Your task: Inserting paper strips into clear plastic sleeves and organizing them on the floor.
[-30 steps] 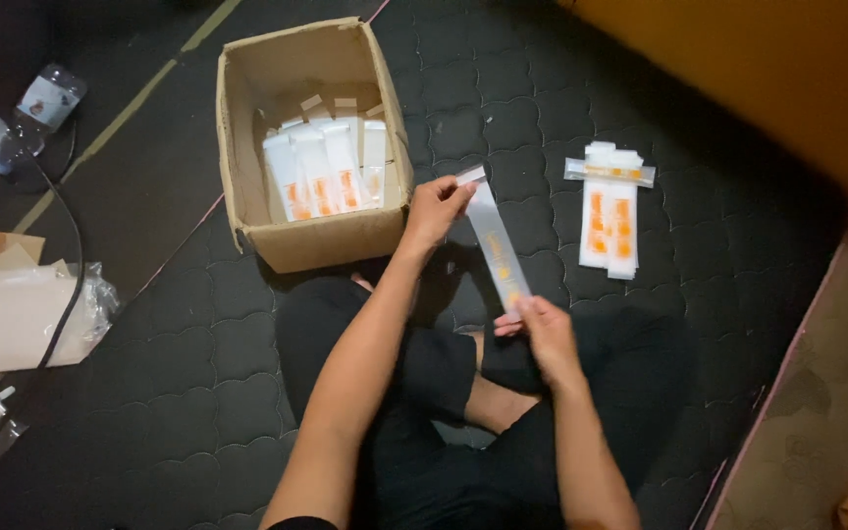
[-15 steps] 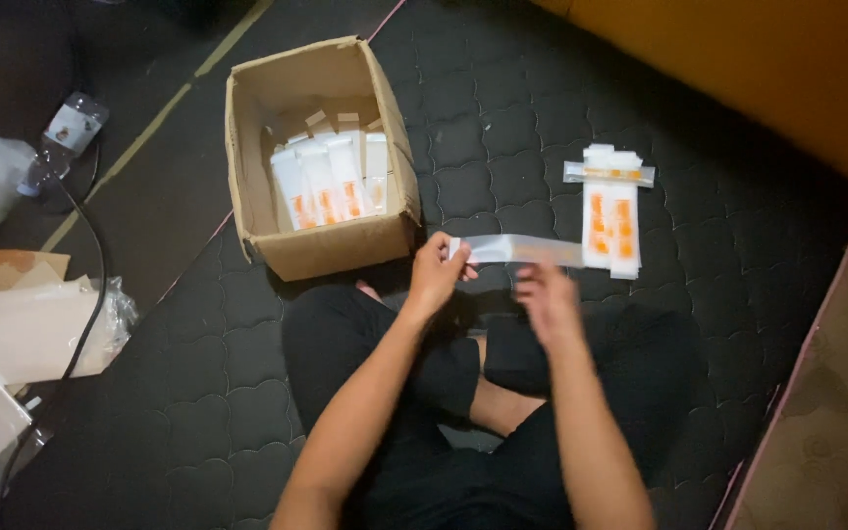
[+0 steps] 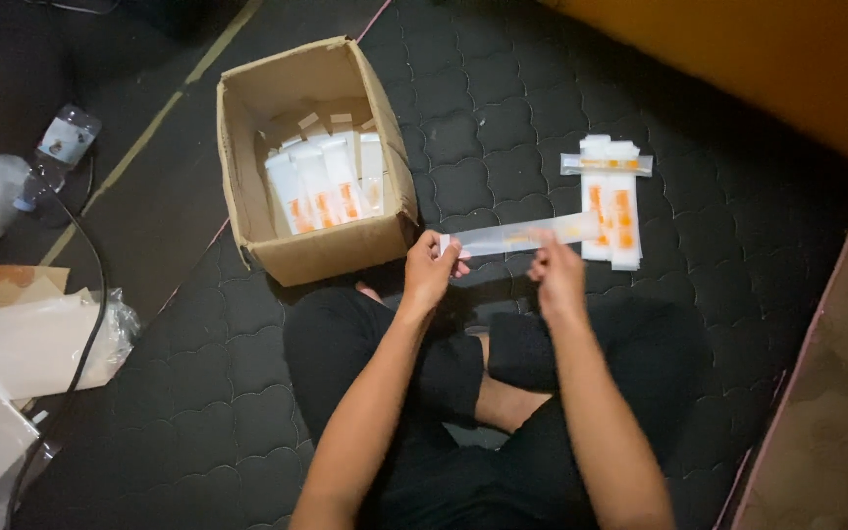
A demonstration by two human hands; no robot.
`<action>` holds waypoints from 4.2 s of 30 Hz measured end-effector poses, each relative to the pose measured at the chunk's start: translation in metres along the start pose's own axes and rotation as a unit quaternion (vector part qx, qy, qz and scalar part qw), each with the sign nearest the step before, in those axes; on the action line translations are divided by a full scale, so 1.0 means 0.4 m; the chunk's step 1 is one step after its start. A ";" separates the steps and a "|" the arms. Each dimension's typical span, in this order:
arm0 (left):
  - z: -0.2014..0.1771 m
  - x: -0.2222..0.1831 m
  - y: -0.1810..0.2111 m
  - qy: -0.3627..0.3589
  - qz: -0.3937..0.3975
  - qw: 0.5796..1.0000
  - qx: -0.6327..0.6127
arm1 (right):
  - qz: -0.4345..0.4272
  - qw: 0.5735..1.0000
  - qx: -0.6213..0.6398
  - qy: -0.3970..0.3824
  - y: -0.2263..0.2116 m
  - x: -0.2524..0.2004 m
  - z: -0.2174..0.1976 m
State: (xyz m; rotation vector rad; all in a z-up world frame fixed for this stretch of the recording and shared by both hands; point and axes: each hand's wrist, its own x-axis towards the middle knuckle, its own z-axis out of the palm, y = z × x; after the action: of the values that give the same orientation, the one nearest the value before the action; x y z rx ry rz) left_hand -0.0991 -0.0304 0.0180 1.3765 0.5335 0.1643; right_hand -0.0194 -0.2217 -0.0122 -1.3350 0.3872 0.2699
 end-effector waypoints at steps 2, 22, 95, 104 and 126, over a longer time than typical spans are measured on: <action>-0.006 -0.005 0.007 -0.002 0.000 1.000 0.011 | -0.009 1.000 0.020 0.017 -0.047 0.020 -0.038; -0.017 0.023 -0.045 0.039 -0.018 0.999 0.032 | -0.059 0.996 -0.056 0.046 -0.080 0.003 -0.056; 0.049 0.300 0.000 -0.014 0.155 0.969 0.192 | 0.017 0.975 -0.124 -0.184 0.042 -0.273 -0.045; 0.046 0.300 -0.004 -0.020 0.172 0.967 0.189 | 0.011 0.974 -0.138 -0.179 0.026 -0.287 -0.031; -0.012 0.106 0.107 -0.038 0.108 0.980 0.164 | -0.162 0.976 -0.136 -0.053 0.042 -0.086 -0.188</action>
State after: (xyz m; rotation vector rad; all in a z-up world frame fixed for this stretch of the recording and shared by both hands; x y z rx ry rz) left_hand -0.0562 0.0002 0.0474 1.7556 0.3549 0.2056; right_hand -0.0664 -0.2904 -0.0267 -1.6208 0.0385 0.1230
